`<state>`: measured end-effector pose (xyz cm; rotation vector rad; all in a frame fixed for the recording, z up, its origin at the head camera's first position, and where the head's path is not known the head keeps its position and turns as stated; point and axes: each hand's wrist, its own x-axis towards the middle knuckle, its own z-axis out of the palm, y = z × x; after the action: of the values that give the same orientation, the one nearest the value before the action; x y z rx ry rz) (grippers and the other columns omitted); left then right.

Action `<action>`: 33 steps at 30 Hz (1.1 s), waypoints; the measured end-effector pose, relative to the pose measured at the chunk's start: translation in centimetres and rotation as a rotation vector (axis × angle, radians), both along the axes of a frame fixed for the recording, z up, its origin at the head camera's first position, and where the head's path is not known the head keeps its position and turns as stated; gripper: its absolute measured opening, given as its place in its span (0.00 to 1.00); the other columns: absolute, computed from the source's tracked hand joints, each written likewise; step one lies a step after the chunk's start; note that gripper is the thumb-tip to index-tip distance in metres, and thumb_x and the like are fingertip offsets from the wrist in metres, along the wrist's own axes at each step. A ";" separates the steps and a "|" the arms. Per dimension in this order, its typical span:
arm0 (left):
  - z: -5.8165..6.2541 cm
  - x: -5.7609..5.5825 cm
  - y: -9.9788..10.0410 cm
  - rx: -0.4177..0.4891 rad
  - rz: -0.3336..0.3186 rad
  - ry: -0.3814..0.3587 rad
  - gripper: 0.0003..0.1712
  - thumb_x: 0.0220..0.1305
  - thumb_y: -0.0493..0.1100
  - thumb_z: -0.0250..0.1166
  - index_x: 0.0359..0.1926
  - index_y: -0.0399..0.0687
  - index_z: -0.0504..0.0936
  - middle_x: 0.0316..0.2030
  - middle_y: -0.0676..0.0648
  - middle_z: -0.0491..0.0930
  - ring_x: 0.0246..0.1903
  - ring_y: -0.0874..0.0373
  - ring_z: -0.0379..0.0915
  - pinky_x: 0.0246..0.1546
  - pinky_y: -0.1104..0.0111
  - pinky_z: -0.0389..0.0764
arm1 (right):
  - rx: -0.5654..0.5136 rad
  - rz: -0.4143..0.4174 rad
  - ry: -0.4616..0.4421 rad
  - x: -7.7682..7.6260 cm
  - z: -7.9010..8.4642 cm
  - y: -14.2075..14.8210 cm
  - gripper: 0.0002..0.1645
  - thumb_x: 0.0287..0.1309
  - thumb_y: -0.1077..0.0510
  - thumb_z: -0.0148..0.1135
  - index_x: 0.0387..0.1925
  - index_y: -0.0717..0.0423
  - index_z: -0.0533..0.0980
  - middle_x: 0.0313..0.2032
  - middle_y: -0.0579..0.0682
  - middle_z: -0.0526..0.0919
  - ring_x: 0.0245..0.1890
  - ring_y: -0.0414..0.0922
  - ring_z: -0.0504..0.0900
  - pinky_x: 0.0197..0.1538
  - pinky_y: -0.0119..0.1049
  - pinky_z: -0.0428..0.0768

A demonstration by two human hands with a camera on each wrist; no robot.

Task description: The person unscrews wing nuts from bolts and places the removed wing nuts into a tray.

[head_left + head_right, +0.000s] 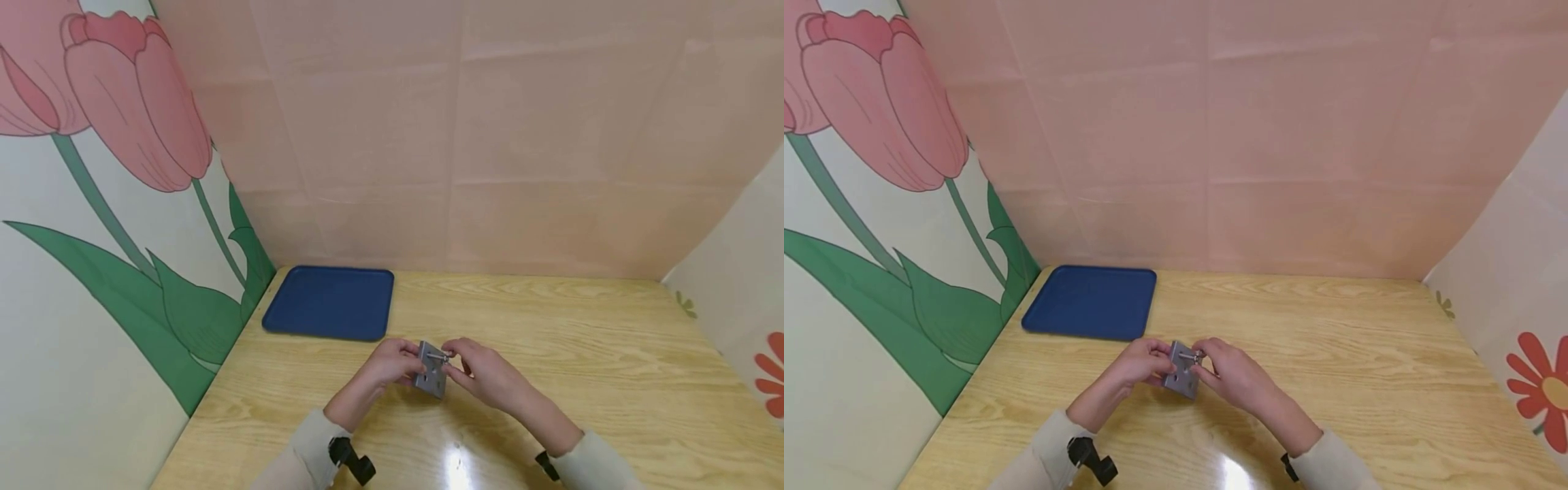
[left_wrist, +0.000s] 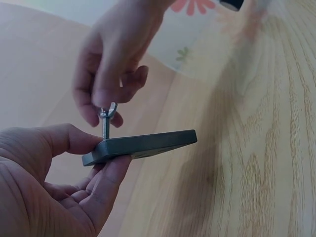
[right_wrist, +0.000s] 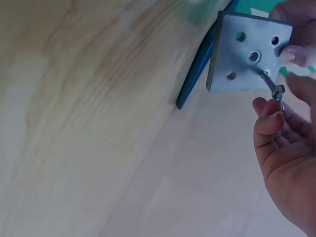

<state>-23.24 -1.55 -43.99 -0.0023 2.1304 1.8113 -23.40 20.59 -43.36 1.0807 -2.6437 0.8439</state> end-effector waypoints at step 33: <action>0.0 -0.2 -0.1 0.004 0.004 -0.019 0.18 0.54 0.30 0.68 0.47 0.32 0.80 0.33 0.44 0.85 0.30 0.56 0.81 0.28 0.65 0.83 | -0.072 -0.074 -0.317 -0.5 0.6 0.0 0.11 0.70 0.51 0.61 0.43 0.55 0.81 0.30 0.43 0.82 0.22 0.34 0.71 0.23 0.30 0.72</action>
<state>-23.39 -1.65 -43.97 -0.0230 2.1151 1.8108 -23.90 20.62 -42.79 0.8890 -2.8573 1.1706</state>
